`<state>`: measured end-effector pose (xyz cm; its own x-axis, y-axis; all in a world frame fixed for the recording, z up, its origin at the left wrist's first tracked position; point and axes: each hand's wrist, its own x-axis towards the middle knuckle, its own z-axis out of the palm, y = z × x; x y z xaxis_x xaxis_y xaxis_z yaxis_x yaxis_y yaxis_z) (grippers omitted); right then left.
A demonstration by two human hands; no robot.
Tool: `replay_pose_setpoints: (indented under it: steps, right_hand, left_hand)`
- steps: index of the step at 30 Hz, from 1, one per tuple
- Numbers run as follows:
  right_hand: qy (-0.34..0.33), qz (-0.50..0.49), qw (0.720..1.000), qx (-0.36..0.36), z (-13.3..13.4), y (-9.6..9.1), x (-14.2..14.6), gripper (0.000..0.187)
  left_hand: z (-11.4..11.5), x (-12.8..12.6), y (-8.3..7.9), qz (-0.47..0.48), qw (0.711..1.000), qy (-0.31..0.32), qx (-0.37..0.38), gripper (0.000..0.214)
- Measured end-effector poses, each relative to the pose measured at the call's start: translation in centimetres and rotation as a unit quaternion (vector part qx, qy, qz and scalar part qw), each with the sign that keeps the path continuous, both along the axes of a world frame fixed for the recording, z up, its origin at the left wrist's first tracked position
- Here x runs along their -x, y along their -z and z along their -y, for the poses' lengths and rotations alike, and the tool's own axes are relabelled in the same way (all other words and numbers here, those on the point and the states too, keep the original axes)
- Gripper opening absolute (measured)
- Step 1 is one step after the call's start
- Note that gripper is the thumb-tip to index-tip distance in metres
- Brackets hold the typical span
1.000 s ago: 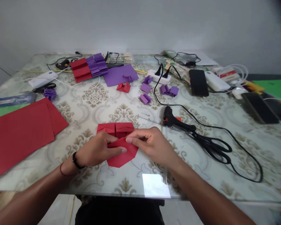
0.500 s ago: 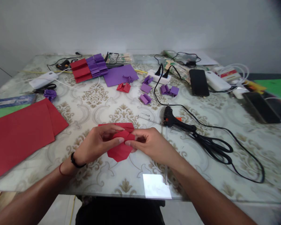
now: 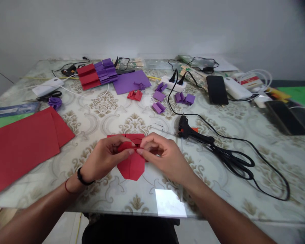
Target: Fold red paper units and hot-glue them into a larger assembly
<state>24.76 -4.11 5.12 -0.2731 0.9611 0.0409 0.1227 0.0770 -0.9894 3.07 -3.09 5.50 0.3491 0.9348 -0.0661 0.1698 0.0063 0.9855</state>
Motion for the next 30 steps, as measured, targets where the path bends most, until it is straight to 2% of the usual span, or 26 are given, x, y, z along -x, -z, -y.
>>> replay_pose_setpoints:
  steps: [1, 7, 12, 17, 20, 23, 26, 30]
  right_hand:
    - [-0.005, -0.004, 1.000, -0.012, 0.0, -0.1, 0.0, 0.002]
    - [-0.029, -0.010, 0.996, -0.081, -0.1, -0.9, -0.7, 0.017]
    - [-0.016, 0.011, 0.996, -0.089, 0.2, -1.0, -0.6, 0.009]
    - [0.007, 0.037, 0.993, -0.110, 0.4, -0.4, -0.4, 0.007]
    - [0.009, 0.047, 0.994, -0.097, 0.4, -0.3, -0.4, 0.008]
    - [0.005, 0.028, 0.998, -0.055, 0.3, -0.5, -0.3, 0.020]
    - [0.003, 0.027, 0.999, -0.031, 0.2, -0.6, 0.0, 0.014]
    - [0.008, 0.046, 0.999, -0.023, 0.2, -0.6, 0.1, 0.020]
  left_hand:
    - [0.0, 0.0, -0.1, 0.016, 1.000, -0.008, -0.009, 0.011]
    - [0.2, -0.2, -0.8, 0.073, 0.996, -0.026, -0.039, 0.007]
    - [0.4, -0.3, -1.5, 0.059, 0.997, -0.040, -0.032, 0.003]
    - [0.4, -0.2, -1.5, 0.029, 0.999, -0.017, 0.015, 0.021]
    - [0.4, -0.1, -1.0, -0.003, 1.000, -0.024, 0.020, 0.024]
    - [0.5, -0.2, -0.9, -0.012, 0.999, -0.039, 0.007, 0.021]
    - [0.6, -0.3, -1.0, -0.026, 0.998, -0.045, -0.025, 0.016]
    - [0.6, -0.2, -1.2, -0.036, 0.998, -0.036, -0.027, 0.018]
